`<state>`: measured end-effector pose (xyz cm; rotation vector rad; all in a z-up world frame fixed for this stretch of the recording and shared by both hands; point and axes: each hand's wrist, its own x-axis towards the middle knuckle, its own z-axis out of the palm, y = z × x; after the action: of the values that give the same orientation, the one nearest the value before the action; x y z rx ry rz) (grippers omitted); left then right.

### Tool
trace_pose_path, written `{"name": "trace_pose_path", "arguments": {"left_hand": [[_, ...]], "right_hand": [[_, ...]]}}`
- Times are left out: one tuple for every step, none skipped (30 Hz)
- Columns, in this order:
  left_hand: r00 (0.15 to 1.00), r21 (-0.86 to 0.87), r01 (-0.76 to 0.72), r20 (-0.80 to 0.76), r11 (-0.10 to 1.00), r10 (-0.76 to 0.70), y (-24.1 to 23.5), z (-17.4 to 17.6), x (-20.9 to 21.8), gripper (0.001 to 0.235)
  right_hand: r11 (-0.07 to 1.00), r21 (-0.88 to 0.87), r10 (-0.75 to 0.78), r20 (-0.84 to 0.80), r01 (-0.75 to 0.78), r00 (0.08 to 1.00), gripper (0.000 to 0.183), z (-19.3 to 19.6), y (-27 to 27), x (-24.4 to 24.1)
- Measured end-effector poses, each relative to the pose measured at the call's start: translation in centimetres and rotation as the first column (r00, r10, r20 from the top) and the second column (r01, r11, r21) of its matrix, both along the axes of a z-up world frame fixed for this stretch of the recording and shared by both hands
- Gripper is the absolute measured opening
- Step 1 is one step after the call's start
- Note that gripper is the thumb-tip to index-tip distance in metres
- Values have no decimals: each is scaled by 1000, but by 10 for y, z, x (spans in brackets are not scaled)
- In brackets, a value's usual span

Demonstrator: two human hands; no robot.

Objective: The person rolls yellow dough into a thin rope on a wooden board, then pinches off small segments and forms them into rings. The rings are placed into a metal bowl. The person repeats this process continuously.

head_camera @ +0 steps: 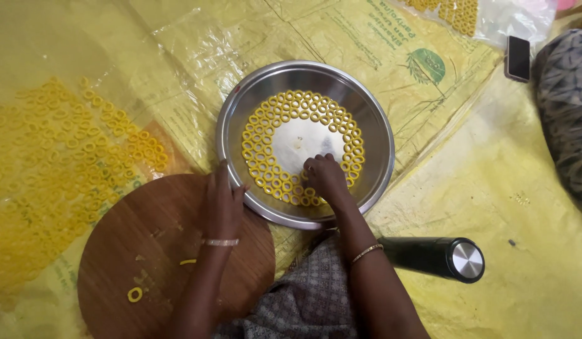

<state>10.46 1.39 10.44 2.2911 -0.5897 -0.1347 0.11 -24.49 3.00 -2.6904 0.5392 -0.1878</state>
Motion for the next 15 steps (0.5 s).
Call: {"name": "trace_pose_path", "arguments": {"left_hand": [[998, 68, 23, -53, 997, -20, 16, 13, -7, 70], [994, 138, 48, -107, 989, -34, 31, 25, -16, 68], [996, 112, 64, -75, 992, -56, 46, 36, -23, 63], [996, 86, 81, -38, 993, -78, 64, 47, -29, 59], [994, 130, 110, -12, 985, -110, 82, 57, -33, 58], [990, 175, 138, 12, 975, -143, 100, 66, -37, 57], [990, 148, 131, 30, 980, -137, 118, 73, -43, 55], [990, 123, 126, 43, 984, -133, 136, 78, -50, 53], [994, 169, 106, -30, 980, -103, 151, 80, -55, 55], [993, 214, 89, -100, 973, -69, 165, 81, -59, 57], [985, 261, 73, -168, 963, -29, 178, 80, -61, 59], [982, 223, 83, -184, 971, -41, 189, 77, -64, 56], [978, 184, 91, -200, 979, -53, 196, 72, -65, 54], [975, 142, 97, -210, 985, -65, 200, 66, -65, 51], [970, 112, 81, -239, 990, -52, 202, 60, -67, 50]], "right_hand": [[1000, -3, 13, 1, -13, 1000, 5, -2, 0, -1], [1000, -4, 28, 1, -28, 1000, 7, -5, 1, -2], [999, -18, 35, -2, -35, 999, 6, -7, 2, -3], [999, -34, 42, -2, -42, 999, 4, -8, 2, -3], [998, -50, 50, -3, -50, 999, 3, -9, 2, -3], [997, -58, 55, -4, -55, 999, 3, -9, 1, -3], [996, -67, 60, -5, -60, 998, 4, -10, 1, -3], [995, -74, 63, -10, -64, 998, 4, -9, 0, -5], [994, -80, 75, -11, -75, 997, 4, -9, 0, -7], [992, -88, 85, -12, -86, 996, 5, -9, 1, -7], [991, -96, 95, -13, -96, 995, 6, -8, 2, -7], [991, -89, 95, -7, -95, 995, 7, -9, 4, -10], [992, -83, 95, 0, -94, 996, 7, -9, 7, -12], [992, -81, 95, 10, -94, 995, 8, -8, 8, -12], [991, -84, 103, 8, -102, 995, 9, -7, 10, -13]]}}
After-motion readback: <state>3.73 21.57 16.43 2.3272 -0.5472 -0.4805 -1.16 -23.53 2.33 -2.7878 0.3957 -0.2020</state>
